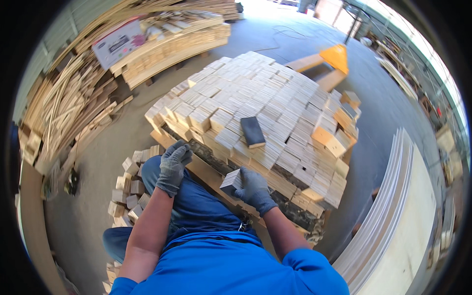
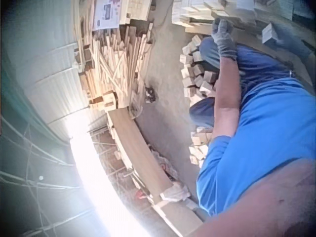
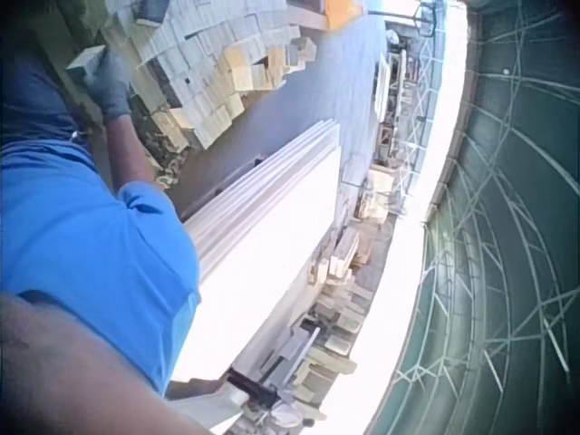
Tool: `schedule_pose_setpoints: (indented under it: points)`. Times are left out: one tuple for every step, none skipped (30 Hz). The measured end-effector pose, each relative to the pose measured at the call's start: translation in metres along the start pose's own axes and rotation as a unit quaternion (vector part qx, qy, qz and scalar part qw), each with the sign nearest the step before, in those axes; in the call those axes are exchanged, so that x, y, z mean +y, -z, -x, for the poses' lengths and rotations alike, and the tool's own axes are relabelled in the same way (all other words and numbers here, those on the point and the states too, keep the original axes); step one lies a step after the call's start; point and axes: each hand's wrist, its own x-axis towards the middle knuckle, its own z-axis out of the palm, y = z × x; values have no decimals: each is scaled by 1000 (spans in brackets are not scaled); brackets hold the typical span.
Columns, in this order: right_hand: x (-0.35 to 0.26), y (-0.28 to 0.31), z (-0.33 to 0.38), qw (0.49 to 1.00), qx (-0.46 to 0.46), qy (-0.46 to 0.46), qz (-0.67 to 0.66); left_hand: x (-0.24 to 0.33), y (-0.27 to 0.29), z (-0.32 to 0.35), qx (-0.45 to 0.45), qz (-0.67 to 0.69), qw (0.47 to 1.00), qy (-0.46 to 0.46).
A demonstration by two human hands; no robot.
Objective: The person sits cross-legged on the floor and sands small wooden blocks using a sanding block. They pick up each block, sand its surfaces, and place it on a nearby stack of finished blocks.
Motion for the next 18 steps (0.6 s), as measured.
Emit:
schedule_pose_setpoints:
  points:
    - [-2,-1,-8,1000,-3,-1,-9,7,3,-1,-2,32,999,-6]
    - [-6,-2,-16,1000,-6,-1,-17,16,7,-3,-5,63,998,-13]
    - [-9,-2,-25,1000,-9,-4,-26,27,11,-6,-9,93,995,-19]
    - [-19,4,-31,997,2,-10,-71,47,20,-8,-16,116,993,-26]
    - [-31,8,-41,996,9,-4,-86,61,37,-14,-35,129,989,-67]
    - [-42,13,-51,995,18,1,-102,80,55,-16,-32,138,985,-95]
    - [-48,15,-63,993,31,2,-114,98,73,-18,-34,149,981,-121]
    - [-50,15,-77,993,43,21,-106,117,93,-15,9,138,982,-132]
    - [-52,16,-90,993,58,38,-95,129,117,-15,50,129,980,-140]
    - [-55,15,-103,992,71,56,-87,134,151,-16,70,123,979,-144]
    - [-60,13,-118,990,83,75,-82,139,188,-14,92,114,978,-150]
    - [-76,19,-133,994,58,62,-68,139,221,-8,128,99,976,-144]
    - [-83,17,-148,995,56,62,-61,138,250,1,162,85,973,-138]
    - [-89,12,-164,995,54,66,-55,138,280,12,189,81,969,-134]
    - [-97,8,-180,995,50,66,-47,134,309,24,215,79,965,-126]
    - [-112,11,-196,995,29,67,-65,127,334,37,257,70,957,-111]
    - [-120,9,-214,994,27,79,-76,119,355,49,296,60,949,-95]
    - [-126,7,-235,991,25,93,-89,109,375,63,318,47,944,-72]
